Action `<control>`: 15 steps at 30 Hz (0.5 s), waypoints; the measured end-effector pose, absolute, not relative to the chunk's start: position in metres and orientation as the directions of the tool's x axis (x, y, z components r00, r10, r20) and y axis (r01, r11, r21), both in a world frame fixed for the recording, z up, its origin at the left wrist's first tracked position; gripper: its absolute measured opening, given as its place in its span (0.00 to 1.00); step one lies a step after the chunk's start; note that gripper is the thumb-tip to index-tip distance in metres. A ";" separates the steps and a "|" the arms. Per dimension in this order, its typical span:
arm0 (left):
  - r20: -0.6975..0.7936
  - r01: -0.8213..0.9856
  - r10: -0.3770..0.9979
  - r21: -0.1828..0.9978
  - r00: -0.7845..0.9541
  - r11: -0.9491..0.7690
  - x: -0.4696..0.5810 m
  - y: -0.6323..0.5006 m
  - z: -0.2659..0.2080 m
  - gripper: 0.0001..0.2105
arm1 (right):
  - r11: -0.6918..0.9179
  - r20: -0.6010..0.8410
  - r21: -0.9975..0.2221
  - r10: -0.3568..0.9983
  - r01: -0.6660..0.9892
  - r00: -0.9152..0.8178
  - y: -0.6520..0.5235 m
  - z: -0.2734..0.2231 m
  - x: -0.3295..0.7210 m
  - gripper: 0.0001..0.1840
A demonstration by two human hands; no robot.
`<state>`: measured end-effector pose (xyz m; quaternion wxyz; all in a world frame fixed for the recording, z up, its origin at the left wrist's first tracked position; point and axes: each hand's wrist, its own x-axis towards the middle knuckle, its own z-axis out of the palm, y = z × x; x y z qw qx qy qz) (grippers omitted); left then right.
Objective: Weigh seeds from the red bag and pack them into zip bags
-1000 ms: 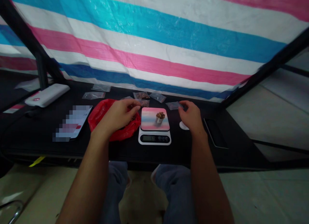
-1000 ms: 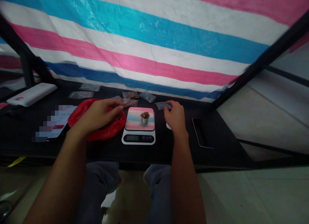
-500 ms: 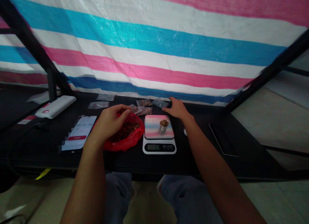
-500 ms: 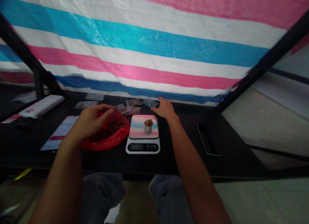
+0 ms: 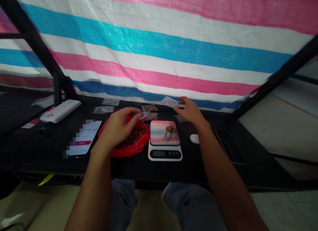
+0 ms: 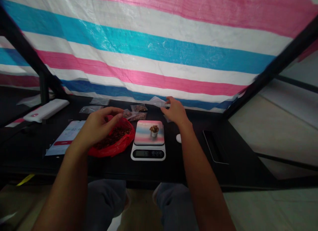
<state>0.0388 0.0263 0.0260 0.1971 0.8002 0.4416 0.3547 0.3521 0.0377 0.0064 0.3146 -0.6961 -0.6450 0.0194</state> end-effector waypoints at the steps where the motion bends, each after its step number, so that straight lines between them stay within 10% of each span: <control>1: 0.443 0.555 0.811 0.591 0.382 -0.585 0.042 0.023 0.029 0.19 | 0.079 0.406 -0.478 0.903 0.875 0.140 0.027 0.015 0.349 0.31; 7: 0.556 0.561 0.619 0.300 0.555 -0.772 0.061 -0.004 0.046 0.34 | 0.370 0.414 -0.577 0.901 0.728 -0.130 -0.041 0.056 0.305 0.23; 15: 0.257 0.460 0.669 0.555 0.698 -0.693 0.066 -0.008 0.042 0.28 | 0.325 0.228 -0.806 0.942 0.495 -0.246 -0.063 0.047 0.280 0.19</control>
